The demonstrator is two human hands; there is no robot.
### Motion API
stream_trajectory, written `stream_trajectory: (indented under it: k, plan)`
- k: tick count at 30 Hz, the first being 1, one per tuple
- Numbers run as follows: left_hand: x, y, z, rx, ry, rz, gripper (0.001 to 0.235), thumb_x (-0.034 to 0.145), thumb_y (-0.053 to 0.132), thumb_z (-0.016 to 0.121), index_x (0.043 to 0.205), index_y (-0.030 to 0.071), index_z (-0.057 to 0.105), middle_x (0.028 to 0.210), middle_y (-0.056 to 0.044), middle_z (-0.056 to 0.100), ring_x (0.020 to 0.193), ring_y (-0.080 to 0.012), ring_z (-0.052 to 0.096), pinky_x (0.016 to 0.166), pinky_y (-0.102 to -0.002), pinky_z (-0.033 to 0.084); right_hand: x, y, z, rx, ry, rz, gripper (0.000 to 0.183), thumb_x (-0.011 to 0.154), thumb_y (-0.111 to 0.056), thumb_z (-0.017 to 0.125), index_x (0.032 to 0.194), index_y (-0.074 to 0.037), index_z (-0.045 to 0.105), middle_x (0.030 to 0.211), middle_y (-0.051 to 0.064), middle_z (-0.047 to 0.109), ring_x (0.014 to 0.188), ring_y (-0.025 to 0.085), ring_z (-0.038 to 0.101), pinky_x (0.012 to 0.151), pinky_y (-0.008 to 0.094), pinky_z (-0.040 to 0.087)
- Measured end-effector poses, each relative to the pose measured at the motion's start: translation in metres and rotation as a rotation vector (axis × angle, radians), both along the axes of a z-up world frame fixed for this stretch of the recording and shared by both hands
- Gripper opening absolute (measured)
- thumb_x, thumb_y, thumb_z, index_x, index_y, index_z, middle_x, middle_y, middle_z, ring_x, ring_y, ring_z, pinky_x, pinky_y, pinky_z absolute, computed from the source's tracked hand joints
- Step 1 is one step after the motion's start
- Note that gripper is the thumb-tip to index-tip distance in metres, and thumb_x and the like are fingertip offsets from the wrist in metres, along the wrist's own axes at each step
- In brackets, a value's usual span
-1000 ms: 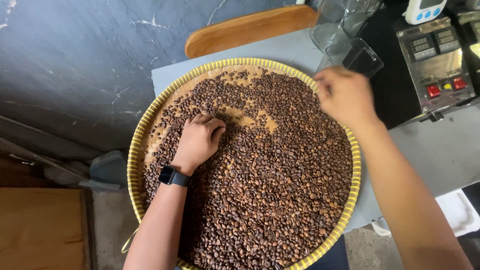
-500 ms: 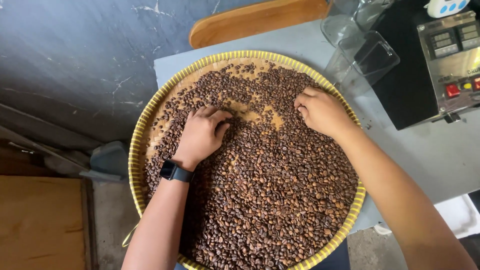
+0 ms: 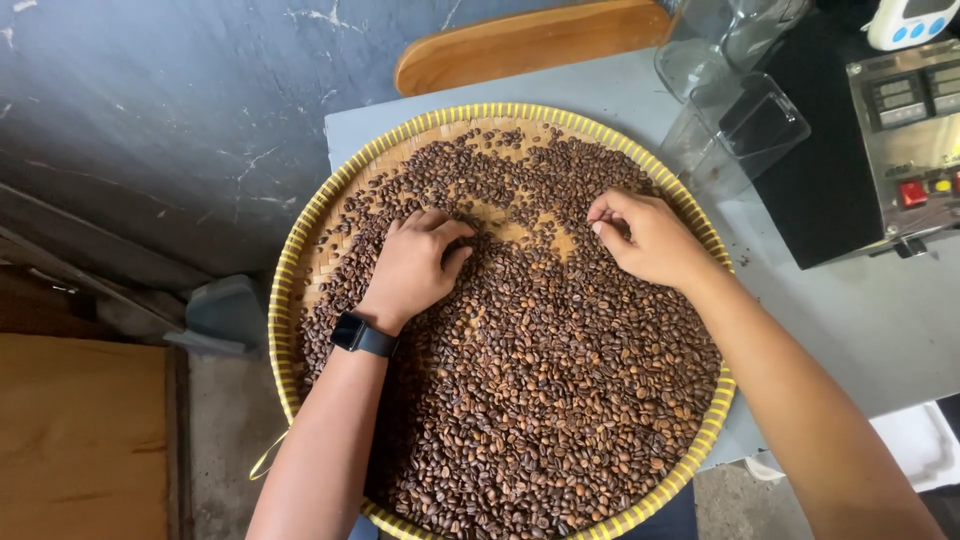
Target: The person sorts roasted coffee beans in a large woven tray by hand, picking out defective beans and placing them into a clear container on the table. The person repeatedly spreads the beans to inspect them and continues the sorting process throughout the clip.
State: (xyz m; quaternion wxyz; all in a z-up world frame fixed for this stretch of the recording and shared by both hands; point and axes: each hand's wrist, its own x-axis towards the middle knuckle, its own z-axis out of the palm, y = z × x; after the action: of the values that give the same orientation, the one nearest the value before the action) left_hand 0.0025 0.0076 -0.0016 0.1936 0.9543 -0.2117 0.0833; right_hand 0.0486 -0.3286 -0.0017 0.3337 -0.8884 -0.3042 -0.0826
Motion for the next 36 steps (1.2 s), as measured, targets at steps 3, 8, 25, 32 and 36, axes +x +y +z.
stream_trajectory:
  k: [3,8,25,32,36]
  plan:
    - [0.001,0.001,-0.002,-0.004,-0.01,-0.009,0.024,0.098,0.03,0.066,0.119,0.019,0.07,0.107,-0.006,0.066,0.108,-0.0302,0.065,0.092,-0.047,0.047,0.001,-0.005,0.003,0.043,-0.016,-0.006,0.014,0.092,-0.007,0.068,0.105,-0.009,0.068,0.086,0.014,0.073,0.089,0.037,0.072,0.079,0.047,0.058]
    - [0.0,-0.001,0.002,-0.002,0.004,-0.029,0.023,0.098,0.03,0.064,0.118,0.018,0.07,0.107,-0.008,0.067,0.109,-0.0322,0.065,0.094,-0.048,0.047,0.015,-0.044,0.014,0.037,-0.23,-0.256,0.009,0.096,-0.008,0.061,0.105,-0.009,0.064,0.084,0.017,0.071,0.085,0.043,0.071,0.077,0.052,0.054]
    - [0.005,0.003,-0.013,0.001,-0.124,0.064,0.032,0.092,0.03,0.07,0.118,0.012,0.074,0.12,-0.012,0.065,0.11,-0.0365,0.06,0.086,-0.054,0.05,0.0,-0.039,0.058,-0.351,-0.732,-0.524,0.014,0.096,-0.015,0.066,0.105,-0.006,0.068,0.102,0.014,0.064,0.096,0.034,0.062,0.077,0.043,0.05]
    - [0.009,0.004,-0.021,0.064,0.016,0.043,0.02,0.097,0.031,0.065,0.112,0.022,0.073,0.109,-0.005,0.066,0.112,-0.0303,0.065,0.093,-0.046,0.049,-0.03,0.057,0.067,-0.398,0.237,0.102,0.023,0.095,-0.009,0.06,0.109,-0.007,0.078,0.098,0.015,0.077,0.097,0.031,0.073,0.092,0.042,0.058]
    - [0.007,0.004,-0.013,0.033,-0.008,0.015,0.019,0.096,0.031,0.066,0.11,0.02,0.073,0.107,-0.008,0.069,0.11,-0.0318,0.066,0.09,-0.047,0.049,-0.034,0.075,0.071,-0.451,0.226,0.209,0.025,0.093,-0.007,0.064,0.114,-0.004,0.077,0.1,0.017,0.076,0.101,0.036,0.072,0.09,0.047,0.058]
